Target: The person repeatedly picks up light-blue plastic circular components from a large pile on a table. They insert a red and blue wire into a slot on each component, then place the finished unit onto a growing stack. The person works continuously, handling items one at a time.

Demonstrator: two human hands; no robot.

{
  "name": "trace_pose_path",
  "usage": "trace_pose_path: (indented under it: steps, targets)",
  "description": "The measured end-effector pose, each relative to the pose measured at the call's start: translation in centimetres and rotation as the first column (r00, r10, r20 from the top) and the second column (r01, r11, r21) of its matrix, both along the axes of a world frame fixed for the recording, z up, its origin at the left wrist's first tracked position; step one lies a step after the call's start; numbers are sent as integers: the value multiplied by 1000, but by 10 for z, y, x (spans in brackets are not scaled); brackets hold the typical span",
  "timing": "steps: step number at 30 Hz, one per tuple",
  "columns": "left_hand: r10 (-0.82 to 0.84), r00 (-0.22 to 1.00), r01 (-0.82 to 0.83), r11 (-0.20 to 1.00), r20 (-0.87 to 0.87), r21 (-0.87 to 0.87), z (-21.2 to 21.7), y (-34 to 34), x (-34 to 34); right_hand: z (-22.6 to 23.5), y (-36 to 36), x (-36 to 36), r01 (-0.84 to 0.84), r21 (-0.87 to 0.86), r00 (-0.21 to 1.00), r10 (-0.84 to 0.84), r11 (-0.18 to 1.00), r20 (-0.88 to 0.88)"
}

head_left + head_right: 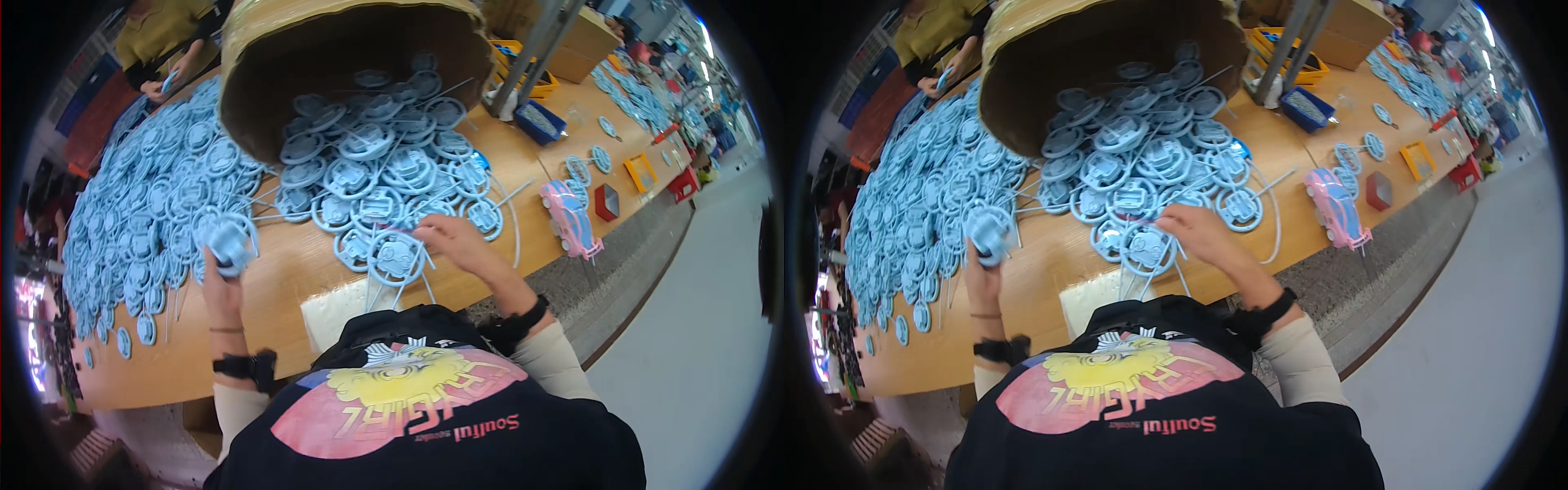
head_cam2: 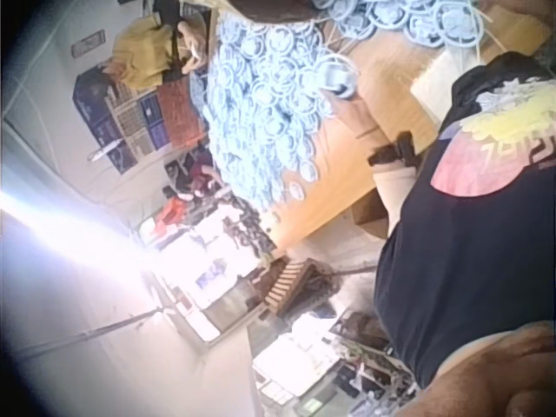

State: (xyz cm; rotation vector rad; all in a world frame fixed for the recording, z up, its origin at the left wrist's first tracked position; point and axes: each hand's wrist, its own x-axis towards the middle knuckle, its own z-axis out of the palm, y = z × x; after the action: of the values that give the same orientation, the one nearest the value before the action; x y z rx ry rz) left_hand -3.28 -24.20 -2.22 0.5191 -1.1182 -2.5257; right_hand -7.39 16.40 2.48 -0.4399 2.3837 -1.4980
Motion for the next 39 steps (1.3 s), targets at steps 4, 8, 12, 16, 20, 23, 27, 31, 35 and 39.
trace_pose_path:
  steps: [4,8,12,16,20,23,27,31,35,39]
  targets:
    - [89,985,-71,991,-151,116,58,-52,-42,17,0,1,52,-23,984,-48,998,172]
    - [-576,799,307,641,-176,-703,60,-3,-78,-1,-3,-4,39,18,999,-39,999,23]
    - [-620,723,172,-265,305,-949,16,121,-60,-4,-3,-4,53,24,998,-54,998,28]
    - [-767,584,-267,-491,267,-829,-18,163,-43,-2,-3,-1,71,40,997,-72,997,26]
    - [-807,564,-325,-413,175,-851,-33,164,-45,13,-7,5,62,127,997,-66,990,31]
    - [-809,535,-250,-428,245,-868,-24,153,-51,0,-5,3,112,55,993,-110,992,-44]
    - [-771,573,-120,-414,277,-903,-9,122,-65,0,-1,-4,115,-173,993,-118,978,-7]
    - [-690,566,37,-525,451,-850,40,93,-60,16,-3,-4,77,-218,996,-67,973,53]
    - [-650,575,170,-498,496,-850,88,83,-55,11,-4,-3,79,-222,996,-68,972,55]
    - [-645,590,145,-506,485,-850,90,81,-55,5,-7,-4,75,-203,994,-57,976,93]
